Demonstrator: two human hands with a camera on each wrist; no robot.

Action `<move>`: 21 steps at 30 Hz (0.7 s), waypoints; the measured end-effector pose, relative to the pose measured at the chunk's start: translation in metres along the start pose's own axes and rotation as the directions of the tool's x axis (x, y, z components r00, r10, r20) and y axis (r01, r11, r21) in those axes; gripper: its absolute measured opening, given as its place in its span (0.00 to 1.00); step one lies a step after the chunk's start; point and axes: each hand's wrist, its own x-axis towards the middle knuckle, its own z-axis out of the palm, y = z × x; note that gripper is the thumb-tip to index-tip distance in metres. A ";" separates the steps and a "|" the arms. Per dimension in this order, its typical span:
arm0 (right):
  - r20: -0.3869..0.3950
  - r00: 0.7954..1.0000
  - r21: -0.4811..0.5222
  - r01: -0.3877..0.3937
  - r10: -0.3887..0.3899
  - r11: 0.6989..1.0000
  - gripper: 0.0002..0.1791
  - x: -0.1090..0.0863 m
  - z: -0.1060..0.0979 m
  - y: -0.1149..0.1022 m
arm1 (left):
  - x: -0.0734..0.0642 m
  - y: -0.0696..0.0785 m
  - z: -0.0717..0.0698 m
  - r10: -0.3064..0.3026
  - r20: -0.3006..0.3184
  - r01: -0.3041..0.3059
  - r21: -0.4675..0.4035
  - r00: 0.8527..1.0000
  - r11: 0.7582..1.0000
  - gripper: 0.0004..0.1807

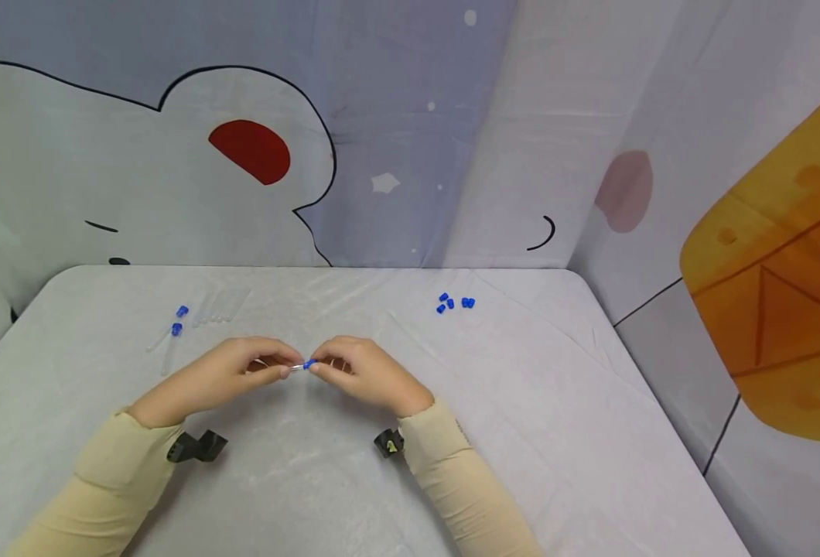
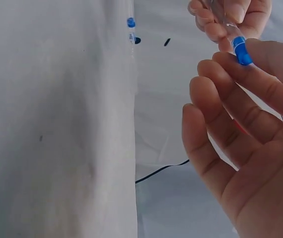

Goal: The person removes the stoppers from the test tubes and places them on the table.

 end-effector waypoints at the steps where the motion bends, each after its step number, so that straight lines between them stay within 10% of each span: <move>1: -0.002 1.000 0.001 0.007 -0.007 1.000 0.09 0.000 0.000 0.000 | 0.000 0.000 0.000 0.003 0.002 -0.003 0.002 1.000 1.000 0.13; 21: -0.080 0.996 -0.010 0.047 -0.047 0.999 0.06 0.000 -0.001 0.003 | -0.001 -0.009 -0.007 -0.071 -0.004 0.071 -0.067 0.997 0.995 0.11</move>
